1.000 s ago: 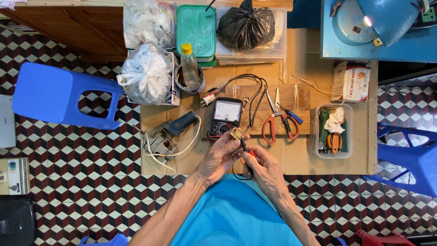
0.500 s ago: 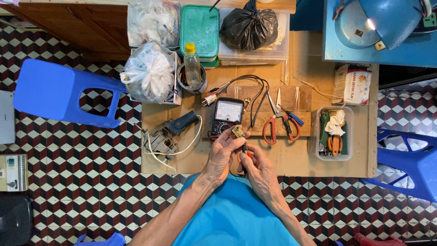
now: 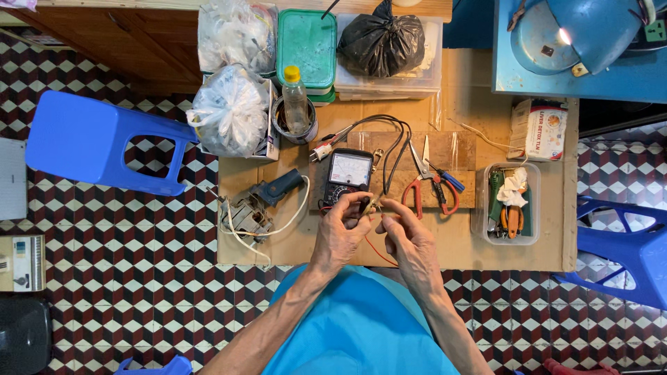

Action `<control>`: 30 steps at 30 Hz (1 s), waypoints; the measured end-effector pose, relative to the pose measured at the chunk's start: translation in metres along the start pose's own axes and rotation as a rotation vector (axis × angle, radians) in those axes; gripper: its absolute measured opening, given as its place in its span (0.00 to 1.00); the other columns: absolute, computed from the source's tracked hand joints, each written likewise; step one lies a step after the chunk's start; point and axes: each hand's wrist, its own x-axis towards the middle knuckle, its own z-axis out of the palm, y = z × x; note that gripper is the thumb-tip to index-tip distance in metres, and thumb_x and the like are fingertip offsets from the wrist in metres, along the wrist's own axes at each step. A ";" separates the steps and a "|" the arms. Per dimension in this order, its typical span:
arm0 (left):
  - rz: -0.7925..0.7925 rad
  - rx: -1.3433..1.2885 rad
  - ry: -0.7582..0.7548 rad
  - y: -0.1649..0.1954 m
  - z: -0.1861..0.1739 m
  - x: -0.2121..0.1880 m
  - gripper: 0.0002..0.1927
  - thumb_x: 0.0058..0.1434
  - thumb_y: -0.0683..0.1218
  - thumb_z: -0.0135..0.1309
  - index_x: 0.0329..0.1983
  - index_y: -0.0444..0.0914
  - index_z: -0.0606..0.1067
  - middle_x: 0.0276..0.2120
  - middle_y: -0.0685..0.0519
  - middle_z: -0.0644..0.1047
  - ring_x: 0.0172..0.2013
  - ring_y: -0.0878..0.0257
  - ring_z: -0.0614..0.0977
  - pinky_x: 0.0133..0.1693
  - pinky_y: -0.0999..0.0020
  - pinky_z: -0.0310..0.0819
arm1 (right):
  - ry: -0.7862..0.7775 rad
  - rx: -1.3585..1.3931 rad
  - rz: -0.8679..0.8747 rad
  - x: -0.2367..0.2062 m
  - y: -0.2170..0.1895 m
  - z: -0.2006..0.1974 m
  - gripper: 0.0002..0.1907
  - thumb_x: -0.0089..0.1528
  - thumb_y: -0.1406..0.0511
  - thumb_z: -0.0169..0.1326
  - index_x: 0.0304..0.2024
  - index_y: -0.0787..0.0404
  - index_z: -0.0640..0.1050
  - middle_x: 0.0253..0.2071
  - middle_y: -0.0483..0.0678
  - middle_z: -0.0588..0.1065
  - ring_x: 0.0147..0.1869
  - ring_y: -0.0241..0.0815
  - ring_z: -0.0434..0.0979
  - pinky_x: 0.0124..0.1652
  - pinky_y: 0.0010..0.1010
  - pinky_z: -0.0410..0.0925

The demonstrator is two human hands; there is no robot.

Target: The person disassembles a small power strip at a workbench, using a screwdriver to remove its parts, wipes the components with a tissue, then connects the power strip to a multimeter and manipulates its probes and switch to test it.

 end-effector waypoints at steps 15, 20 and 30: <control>0.014 0.165 -0.022 0.009 0.004 -0.006 0.20 0.63 0.41 0.55 0.60 0.41 0.73 0.46 0.48 0.83 0.45 0.63 0.86 0.46 0.69 0.84 | 0.019 0.106 0.089 -0.005 -0.004 0.002 0.20 0.67 0.62 0.50 0.59 0.64 0.74 0.35 0.43 0.75 0.27 0.27 0.66 0.23 0.18 0.60; 0.038 0.207 -0.018 0.007 0.005 -0.007 0.22 0.62 0.41 0.56 0.61 0.41 0.72 0.44 0.49 0.84 0.43 0.63 0.87 0.44 0.69 0.84 | 0.011 0.116 0.074 -0.004 -0.004 0.001 0.19 0.68 0.62 0.50 0.59 0.65 0.74 0.35 0.44 0.75 0.27 0.27 0.65 0.24 0.18 0.60; 0.137 0.299 0.018 -0.001 0.004 -0.008 0.28 0.60 0.39 0.56 0.64 0.39 0.66 0.39 0.48 0.84 0.38 0.62 0.87 0.42 0.66 0.83 | 0.023 0.149 0.121 -0.001 0.006 -0.005 0.19 0.66 0.65 0.51 0.58 0.64 0.75 0.33 0.44 0.75 0.26 0.28 0.65 0.24 0.18 0.59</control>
